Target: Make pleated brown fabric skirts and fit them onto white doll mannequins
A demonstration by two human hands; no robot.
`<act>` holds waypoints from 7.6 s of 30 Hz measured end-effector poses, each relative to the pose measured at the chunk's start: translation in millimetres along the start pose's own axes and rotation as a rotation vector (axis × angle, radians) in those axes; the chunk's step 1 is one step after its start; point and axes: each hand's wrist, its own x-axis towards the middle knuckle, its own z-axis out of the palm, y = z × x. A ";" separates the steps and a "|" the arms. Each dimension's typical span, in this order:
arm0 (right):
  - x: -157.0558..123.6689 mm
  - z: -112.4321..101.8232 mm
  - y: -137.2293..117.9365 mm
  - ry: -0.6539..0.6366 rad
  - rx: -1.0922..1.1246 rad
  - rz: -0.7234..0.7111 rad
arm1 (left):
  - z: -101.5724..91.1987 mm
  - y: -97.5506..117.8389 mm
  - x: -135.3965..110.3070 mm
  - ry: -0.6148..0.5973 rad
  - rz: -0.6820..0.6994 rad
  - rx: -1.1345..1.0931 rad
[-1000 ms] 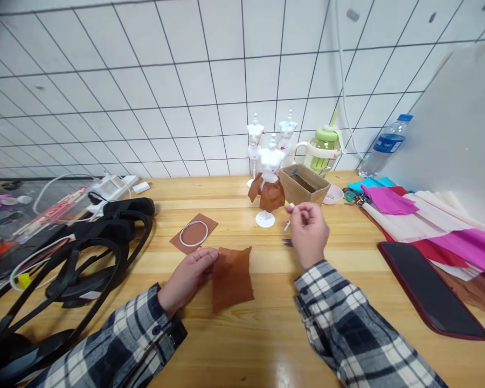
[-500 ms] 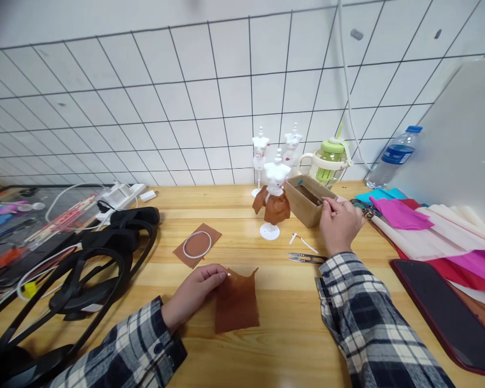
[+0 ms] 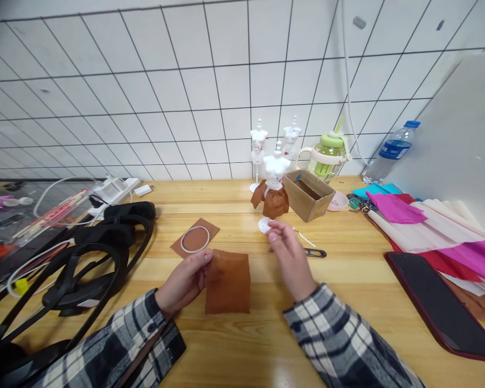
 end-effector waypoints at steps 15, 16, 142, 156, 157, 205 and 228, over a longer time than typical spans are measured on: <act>-21.0 27.0 21.1 -0.257 0.237 0.488 | 7.3 -2.8 -1.5 0.126 0.051 0.192; -20.9 27.1 21.0 -0.256 0.232 0.488 | 6.8 -2.5 -1.7 0.122 0.043 0.169; -19.5 17.3 12.6 -0.354 -0.374 -0.108 | 7.6 6.2 -10.5 0.123 0.628 1.133; -29.1 11.6 -0.6 -0.063 -0.799 -1.023 | 8.9 -1.3 -14.8 -0.123 -0.247 -0.055; -29.0 12.0 -0.3 -0.058 -0.801 -1.035 | 8.5 0.3 -13.9 -0.080 -0.229 -0.054; -38.1 32.1 7.0 -0.115 -0.113 0.030 | 11.3 -3.8 -10.1 0.118 0.159 -0.092; -44.3 48.0 7.9 -0.231 0.294 0.484 | 24.0 -10.5 -14.9 0.027 0.085 0.100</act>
